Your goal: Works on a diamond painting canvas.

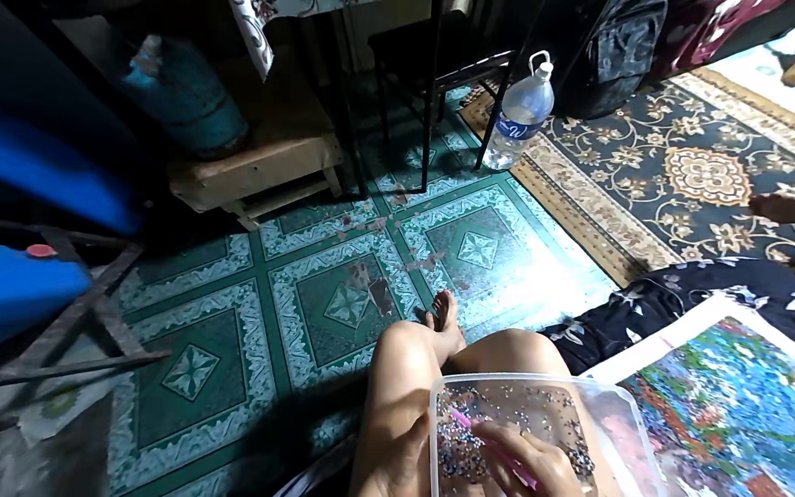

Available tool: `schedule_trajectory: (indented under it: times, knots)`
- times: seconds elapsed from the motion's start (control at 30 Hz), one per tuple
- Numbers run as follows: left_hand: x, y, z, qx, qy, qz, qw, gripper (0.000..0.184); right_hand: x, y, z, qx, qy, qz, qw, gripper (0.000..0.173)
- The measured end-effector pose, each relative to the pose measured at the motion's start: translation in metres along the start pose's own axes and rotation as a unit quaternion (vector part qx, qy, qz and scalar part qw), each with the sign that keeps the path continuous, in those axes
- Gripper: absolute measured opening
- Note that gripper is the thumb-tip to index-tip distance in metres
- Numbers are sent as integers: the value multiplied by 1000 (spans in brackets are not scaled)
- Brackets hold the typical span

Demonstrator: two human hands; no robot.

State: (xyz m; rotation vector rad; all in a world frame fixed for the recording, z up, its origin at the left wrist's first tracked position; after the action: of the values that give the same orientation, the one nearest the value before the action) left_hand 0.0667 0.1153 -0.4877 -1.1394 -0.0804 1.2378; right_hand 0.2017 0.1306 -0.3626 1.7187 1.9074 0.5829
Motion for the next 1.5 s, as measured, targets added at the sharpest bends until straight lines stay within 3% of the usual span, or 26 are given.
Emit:
schedule_trajectory:
  times: [0.13, 0.4, 0.93, 1.1, 1.3, 1.5]
  knots:
    - [1, 1, -1, 5, 12, 6, 1000, 65, 0, -9, 1, 6, 12, -33, 999, 21]
    - [2, -5, 2, -18, -6, -14, 1000, 78, -3, 5, 3, -26, -19, 12, 999, 20]
    - [3, -2, -2, -31, 5, -19, 999, 76, 3, -3, 1, -19, 9, 30, 999, 19]
    - [0, -4, 1, -23, 8, 20, 999, 54, 5, -6, 2, -20, 12, 31, 999, 19]
    - [3, -7, 3, -33, -6, 0, 999, 70, 6, -7, 3, -24, 11, 27, 999, 20]
    - [3, -6, 3, -31, -4, -16, 999, 70, 6, -7, 5, -16, 9, 27, 999, 21]
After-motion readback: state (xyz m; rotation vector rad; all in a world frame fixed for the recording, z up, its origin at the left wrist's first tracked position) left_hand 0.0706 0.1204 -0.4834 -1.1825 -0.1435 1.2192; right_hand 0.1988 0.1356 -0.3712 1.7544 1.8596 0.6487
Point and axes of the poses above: each hand's wrist, its own x-axis towards the middle knuckle, its own y-axis out of the back of the hand, z = x × y, the point moved 8 cm from there along x, towards the middle knuckle, and after that the axes turned 14 degrees about -y, right-handed, at the moved point
